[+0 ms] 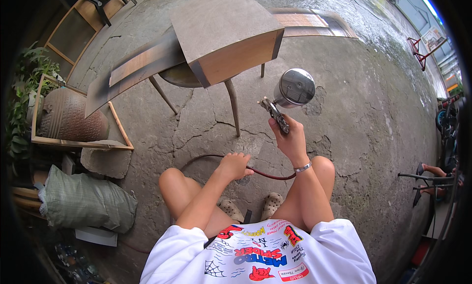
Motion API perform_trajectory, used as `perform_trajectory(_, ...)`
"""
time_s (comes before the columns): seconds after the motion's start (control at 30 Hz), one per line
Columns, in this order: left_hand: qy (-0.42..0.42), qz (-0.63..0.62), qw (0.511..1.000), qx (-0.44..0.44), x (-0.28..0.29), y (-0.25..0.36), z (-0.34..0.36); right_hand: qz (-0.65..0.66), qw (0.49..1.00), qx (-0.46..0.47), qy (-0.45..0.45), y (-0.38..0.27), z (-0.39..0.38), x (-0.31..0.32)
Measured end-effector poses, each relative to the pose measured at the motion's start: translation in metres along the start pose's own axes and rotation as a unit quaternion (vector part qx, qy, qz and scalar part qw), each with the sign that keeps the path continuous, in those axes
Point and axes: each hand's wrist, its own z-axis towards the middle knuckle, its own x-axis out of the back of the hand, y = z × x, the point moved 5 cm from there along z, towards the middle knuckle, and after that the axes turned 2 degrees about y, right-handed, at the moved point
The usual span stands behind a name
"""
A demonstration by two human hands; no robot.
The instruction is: The person aligns a wooden plank on a table with another person, then moves to an outdoor area and uses a spray gun to apply paint to a wooden box placed on a stool. The person rotates the box to coat multiple sides.
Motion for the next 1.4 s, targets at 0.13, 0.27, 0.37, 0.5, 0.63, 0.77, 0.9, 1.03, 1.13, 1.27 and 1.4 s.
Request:
perform_trajectory(0.13,-0.006,0.009,1.000,-0.002,0.0004,0.0004,0.0000,-0.007,1.000,0.008,0.004,0.0009,-0.0002,-0.0003)
perform_trajectory(0.27,-0.013,0.003,1.000,0.000,0.0003,-0.0001,0.0004,0.000,1.000,-0.006,-0.003,0.0013,-0.0004,-0.0013)
perform_trajectory(0.37,-0.016,-0.009,1.000,0.004,0.0008,0.0000,0.0009,0.002,1.000,-0.008,-0.002,0.0016,-0.0003,-0.0013)
perform_trajectory(0.5,-0.021,-0.010,1.000,0.006,0.0030,0.0012,0.0013,-0.003,1.000,-0.003,0.001,0.0027,0.0000,-0.0006)
perform_trajectory(0.63,-0.022,-0.007,1.000,0.004,0.0023,0.0005,0.0008,-0.022,0.998,-0.048,-0.024,0.0043,0.0004,-0.0007)
perform_trajectory(0.77,-0.021,-0.008,1.000,0.000,0.0012,0.0001,0.0026,-0.001,1.000,-0.007,-0.002,0.0037,0.0003,-0.0019)
perform_trajectory(0.9,-0.028,-0.008,1.000,0.008,0.0008,-0.0002,0.0023,-0.004,1.000,-0.008,-0.003,0.0041,0.0002,-0.0024)
perform_trajectory(1.03,-0.021,-0.010,1.000,0.001,-0.0001,0.0001,0.0020,-0.008,1.000,-0.001,-0.002,0.0051,-0.0002,-0.0018)
perform_trajectory(1.13,-0.020,-0.010,1.000,0.001,-0.0032,-0.0018,0.0028,-0.030,0.999,-0.034,-0.022,0.0043,0.0004,-0.0015)
perform_trajectory(1.27,-0.012,-0.009,1.000,-0.003,-0.0040,-0.0017,0.0033,-0.031,0.999,-0.034,-0.021,0.0052,0.0005,-0.0015)
perform_trajectory(1.4,-0.009,-0.010,1.000,-0.003,-0.0049,-0.0019,0.0032,-0.031,0.999,-0.037,-0.023,0.0045,0.0003,-0.0018)
